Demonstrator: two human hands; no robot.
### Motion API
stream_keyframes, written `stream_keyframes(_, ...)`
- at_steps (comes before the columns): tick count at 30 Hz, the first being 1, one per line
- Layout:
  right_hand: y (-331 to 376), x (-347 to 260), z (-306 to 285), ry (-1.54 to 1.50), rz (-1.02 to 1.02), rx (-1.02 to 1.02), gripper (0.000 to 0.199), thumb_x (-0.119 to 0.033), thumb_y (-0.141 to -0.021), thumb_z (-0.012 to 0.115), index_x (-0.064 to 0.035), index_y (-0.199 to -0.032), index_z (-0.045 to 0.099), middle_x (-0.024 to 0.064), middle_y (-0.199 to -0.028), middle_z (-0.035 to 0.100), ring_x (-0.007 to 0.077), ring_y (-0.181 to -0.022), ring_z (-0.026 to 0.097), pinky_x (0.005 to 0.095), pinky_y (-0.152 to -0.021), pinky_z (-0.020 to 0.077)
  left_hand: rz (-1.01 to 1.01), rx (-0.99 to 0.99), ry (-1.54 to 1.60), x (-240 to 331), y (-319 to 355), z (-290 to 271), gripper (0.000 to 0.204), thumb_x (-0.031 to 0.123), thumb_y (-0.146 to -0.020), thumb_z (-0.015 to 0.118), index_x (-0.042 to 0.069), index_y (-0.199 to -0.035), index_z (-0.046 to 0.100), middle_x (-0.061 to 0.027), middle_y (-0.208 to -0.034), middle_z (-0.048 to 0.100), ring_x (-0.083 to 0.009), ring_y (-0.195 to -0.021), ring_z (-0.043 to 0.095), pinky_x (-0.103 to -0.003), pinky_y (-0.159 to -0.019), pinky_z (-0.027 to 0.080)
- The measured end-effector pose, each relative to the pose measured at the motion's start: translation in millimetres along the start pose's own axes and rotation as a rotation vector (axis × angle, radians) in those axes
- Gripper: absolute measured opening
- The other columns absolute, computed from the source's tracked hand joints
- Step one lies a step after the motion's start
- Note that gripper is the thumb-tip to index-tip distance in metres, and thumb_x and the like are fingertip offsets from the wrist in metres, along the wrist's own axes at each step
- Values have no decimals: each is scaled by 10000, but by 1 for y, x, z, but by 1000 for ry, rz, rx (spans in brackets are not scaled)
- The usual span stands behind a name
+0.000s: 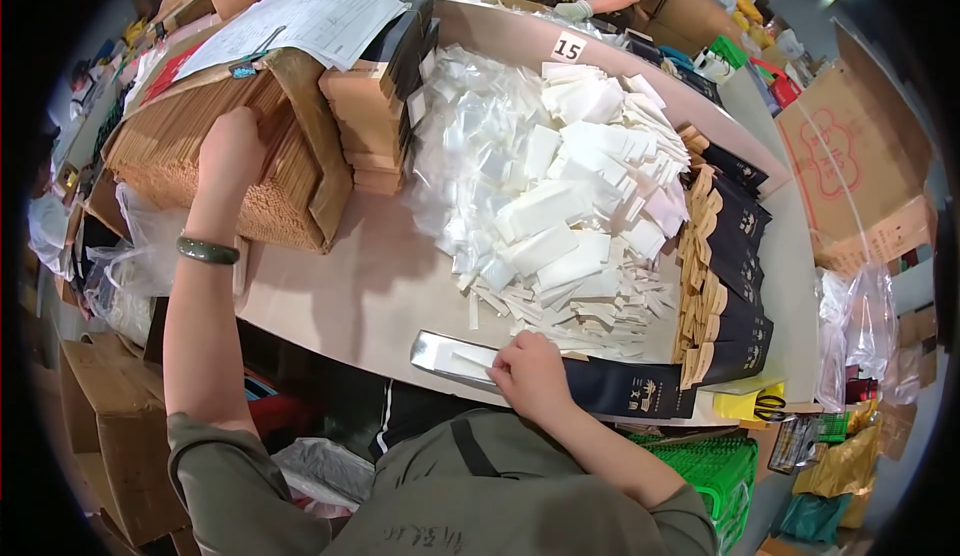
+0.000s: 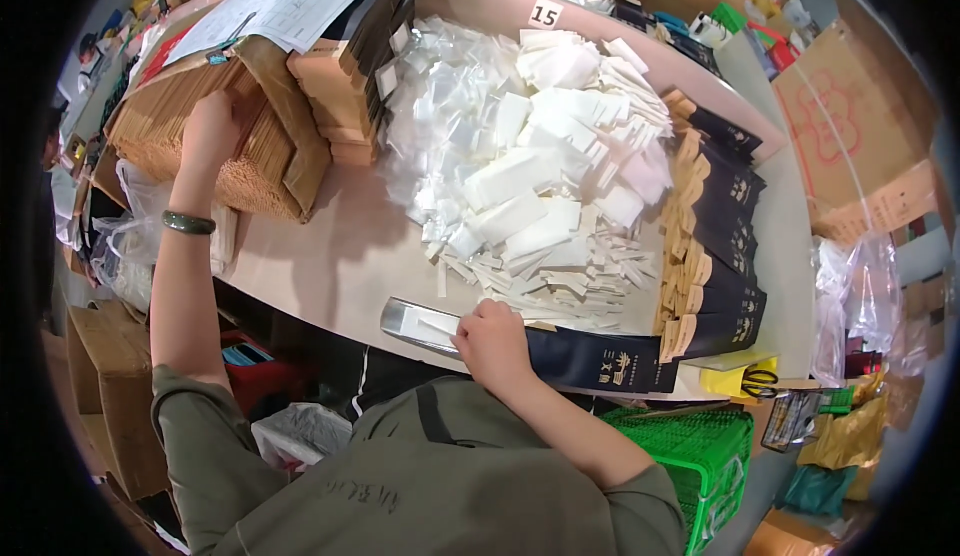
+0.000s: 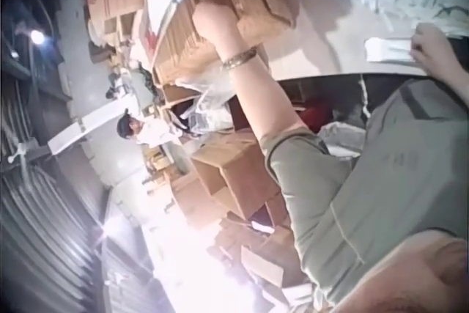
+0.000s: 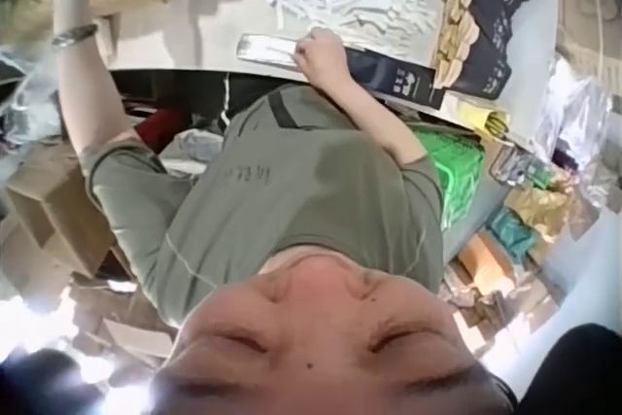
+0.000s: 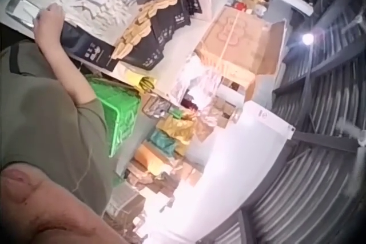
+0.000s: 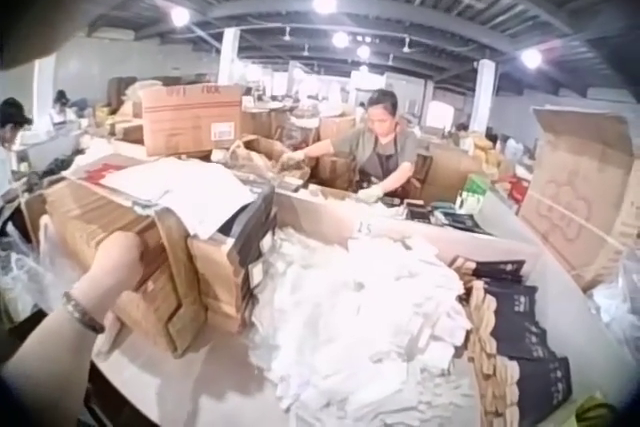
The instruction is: Packaging thin wooden sticks into paper sleeves and then into storage boxes.
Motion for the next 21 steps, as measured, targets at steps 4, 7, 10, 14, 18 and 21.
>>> stream_keyframes(4, -2, -7, -4, 30, -74, 24, 168, -151, -722, 786, -73, -776, 648, 105, -868, 562, 308, -853, 554, 425, -743, 448, -31, 34, -193, -2, 8, -3, 260, 70, -876, 521, 17, -1083, 669, -232, -1026, 677, -421, -942, 644, -491, -793, 518)
stream_keyframes(7, 9, -11, -22, 6, -127, 74, 264, -145, -734, 779, -71, -945, 639, 90, -953, 587, 312, -924, 566, 421, -798, 445, -118, 264, 220, -20, 47, -20, 213, 110, -946, 517, -21, -1060, 641, -217, -910, 662, -364, -884, 649, -430, -741, 503)
stream_keyframes(10, 30, 3, -38, 30, -152, 132, 293, -147, -730, 784, -51, -957, 625, 111, -1081, 605, 329, -1049, 567, 433, -881, 450, -437, 170, 660, -49, 151, 12, 161, 120, -992, 544, -10, -943, 627, -44, -774, 575, -129, -733, 497, -288, -684, 434)
stream_keyframes(14, 41, 13, -44, 14, -149, 65, 311, -153, -725, 790, -24, -945, 613, 161, -1246, 582, 365, -1162, 541, 468, -971, 434, -331, -642, 1182, 14, 268, 83, 49, 54, -922, 665, 17, -890, 670, 24, -826, 624, -78, -822, 556, -237, -752, 457)
stream_keyframes(18, 45, 24, -41, 68, -201, -23, 338, -164, -713, 799, -2, -939, 607, 220, -1349, 531, 399, -1222, 510, 495, -1019, 419, -199, -960, 1160, 69, 254, 84, 45, 6, -885, 700, 4, -918, 670, -30, -864, 683, -104, -780, 612, -232, -749, 502)
stream_keyframes(21, 42, 24, -42, 52, -246, -33, 344, -168, -710, 800, 0, -936, 602, 229, -1352, 526, 405, -1230, 503, 493, -1018, 425, -184, -989, 1066, 69, 246, 105, 66, 12, -851, 729, -3, -890, 678, -40, -854, 691, -119, -783, 641, -275, -744, 528)
Point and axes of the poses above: each hand's wrist, its own y-axis away from the middle knuckle, its own z-axis out of the palm, x = y × z, the point moved 4 cm from there along -y, towards the middle knuckle
